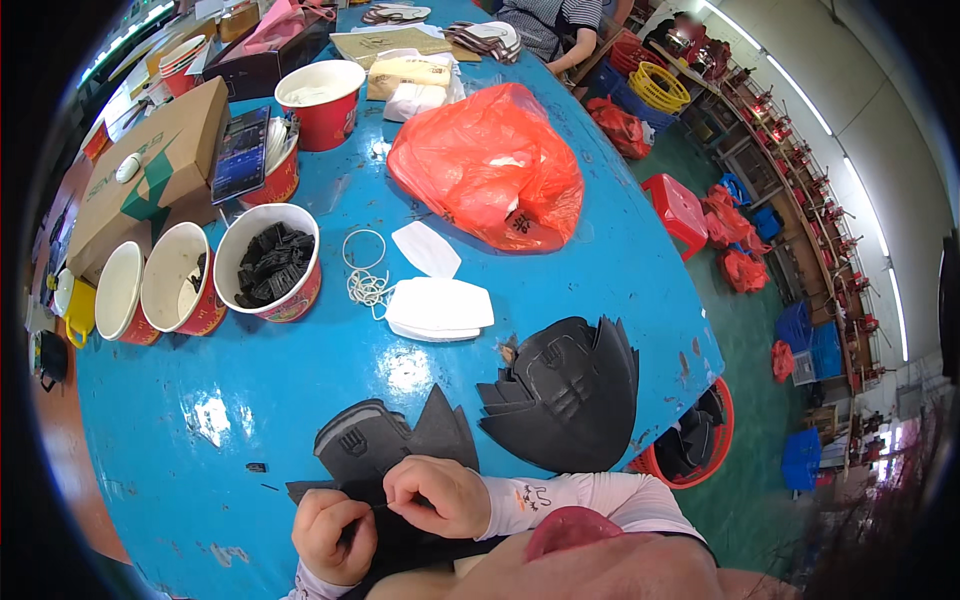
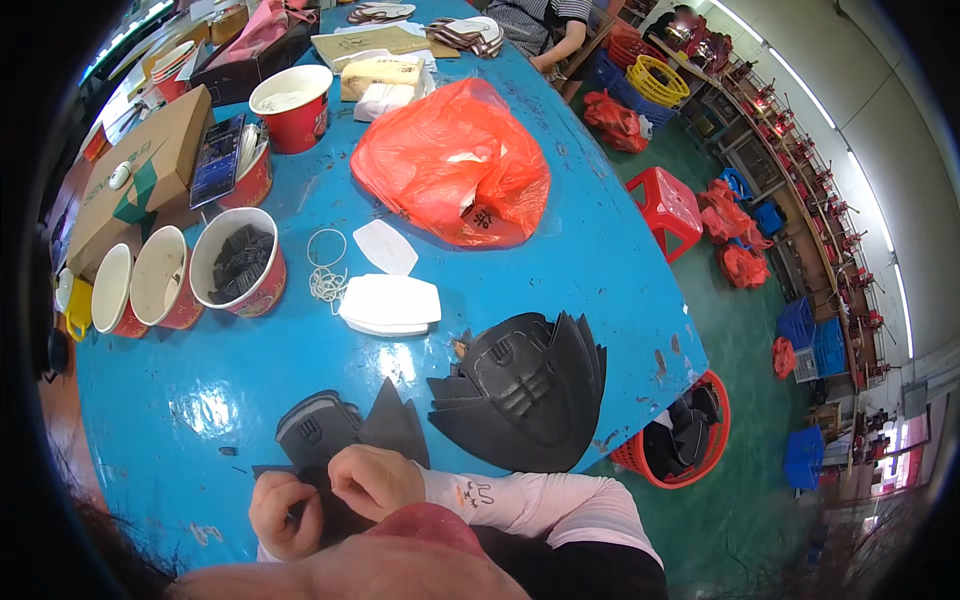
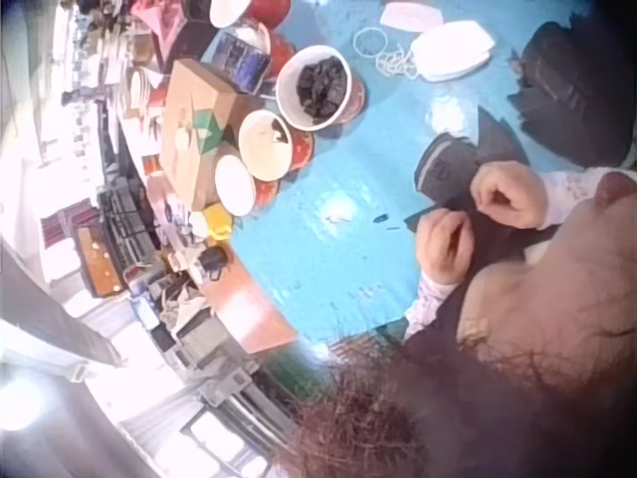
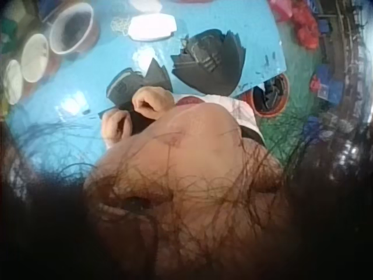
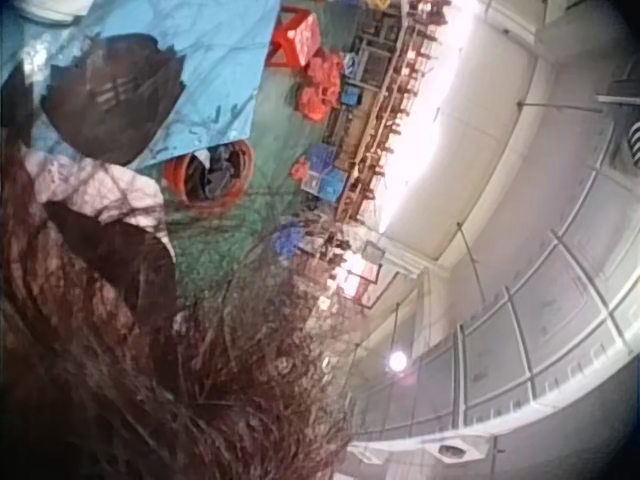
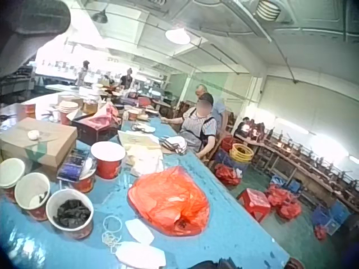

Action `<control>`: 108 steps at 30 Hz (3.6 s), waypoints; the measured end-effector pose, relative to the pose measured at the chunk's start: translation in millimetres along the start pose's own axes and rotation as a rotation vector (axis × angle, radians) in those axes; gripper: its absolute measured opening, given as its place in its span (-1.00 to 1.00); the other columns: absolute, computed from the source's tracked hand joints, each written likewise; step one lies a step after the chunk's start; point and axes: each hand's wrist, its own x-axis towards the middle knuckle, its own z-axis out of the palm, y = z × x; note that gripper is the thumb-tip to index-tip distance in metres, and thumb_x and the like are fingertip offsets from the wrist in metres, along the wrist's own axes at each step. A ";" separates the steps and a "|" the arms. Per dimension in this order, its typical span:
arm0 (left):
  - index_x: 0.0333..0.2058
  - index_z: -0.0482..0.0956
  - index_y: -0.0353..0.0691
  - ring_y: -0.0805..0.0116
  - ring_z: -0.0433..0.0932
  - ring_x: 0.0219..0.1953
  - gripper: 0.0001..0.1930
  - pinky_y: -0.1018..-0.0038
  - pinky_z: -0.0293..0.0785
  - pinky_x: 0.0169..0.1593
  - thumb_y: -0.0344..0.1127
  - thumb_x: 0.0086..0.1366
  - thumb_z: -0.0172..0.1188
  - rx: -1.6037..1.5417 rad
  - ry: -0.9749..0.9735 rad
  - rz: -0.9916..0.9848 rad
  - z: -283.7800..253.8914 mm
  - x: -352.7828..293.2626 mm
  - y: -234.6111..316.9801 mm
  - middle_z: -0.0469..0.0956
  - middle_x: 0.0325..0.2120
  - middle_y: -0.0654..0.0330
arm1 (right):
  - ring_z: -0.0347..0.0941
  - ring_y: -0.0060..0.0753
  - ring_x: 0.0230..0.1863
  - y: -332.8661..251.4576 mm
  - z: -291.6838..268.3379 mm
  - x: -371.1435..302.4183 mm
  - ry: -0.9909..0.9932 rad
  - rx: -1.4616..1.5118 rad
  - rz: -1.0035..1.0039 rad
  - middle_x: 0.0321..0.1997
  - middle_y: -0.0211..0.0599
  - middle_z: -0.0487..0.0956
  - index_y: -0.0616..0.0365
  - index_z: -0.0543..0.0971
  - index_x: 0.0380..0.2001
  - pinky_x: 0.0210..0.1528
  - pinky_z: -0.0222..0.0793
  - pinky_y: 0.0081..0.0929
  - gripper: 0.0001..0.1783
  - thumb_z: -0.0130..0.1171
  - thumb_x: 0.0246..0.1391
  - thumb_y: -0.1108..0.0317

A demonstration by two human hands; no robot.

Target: Attaching small black plastic components to black shoe tongue pieces by hand at a workbench.

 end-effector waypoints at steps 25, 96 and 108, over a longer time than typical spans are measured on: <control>-0.37 0.52 -0.31 0.29 0.39 -0.51 -0.76 0.50 0.26 -0.46 -0.68 -0.09 0.19 -0.028 0.090 -0.067 -1.9 -0.6 3.2 0.44 -0.52 0.11 | 0.46 -0.24 -0.41 -3.4 -3.5 9.7 0.027 -0.006 -0.105 -0.35 -0.24 0.48 0.20 0.33 -0.35 -0.41 0.37 -0.46 -0.71 0.19 -0.09 0.68; -0.11 0.50 -0.36 0.51 0.42 -0.32 -0.82 0.61 0.39 -0.23 -0.50 0.33 0.09 0.142 0.353 0.200 28.3 -28.1 35.6 0.49 -0.26 0.21 | 0.53 -0.09 -0.38 39.5 -1.2 46.2 0.592 -0.439 -0.412 -0.44 -0.17 0.55 0.14 0.42 -0.39 -0.33 0.44 -0.22 -0.89 0.08 0.03 0.37; -0.13 0.50 -0.37 0.48 0.42 -0.30 -0.84 0.58 0.38 -0.18 -0.52 0.32 0.08 0.174 0.287 0.260 36.3 -20.9 47.3 0.49 -0.28 0.20 | 0.55 -0.09 -0.37 36.1 -0.1 50.8 0.610 -0.533 -0.444 -0.44 -0.13 0.55 0.21 0.40 -0.37 -0.35 0.48 -0.22 -0.84 0.07 0.01 0.36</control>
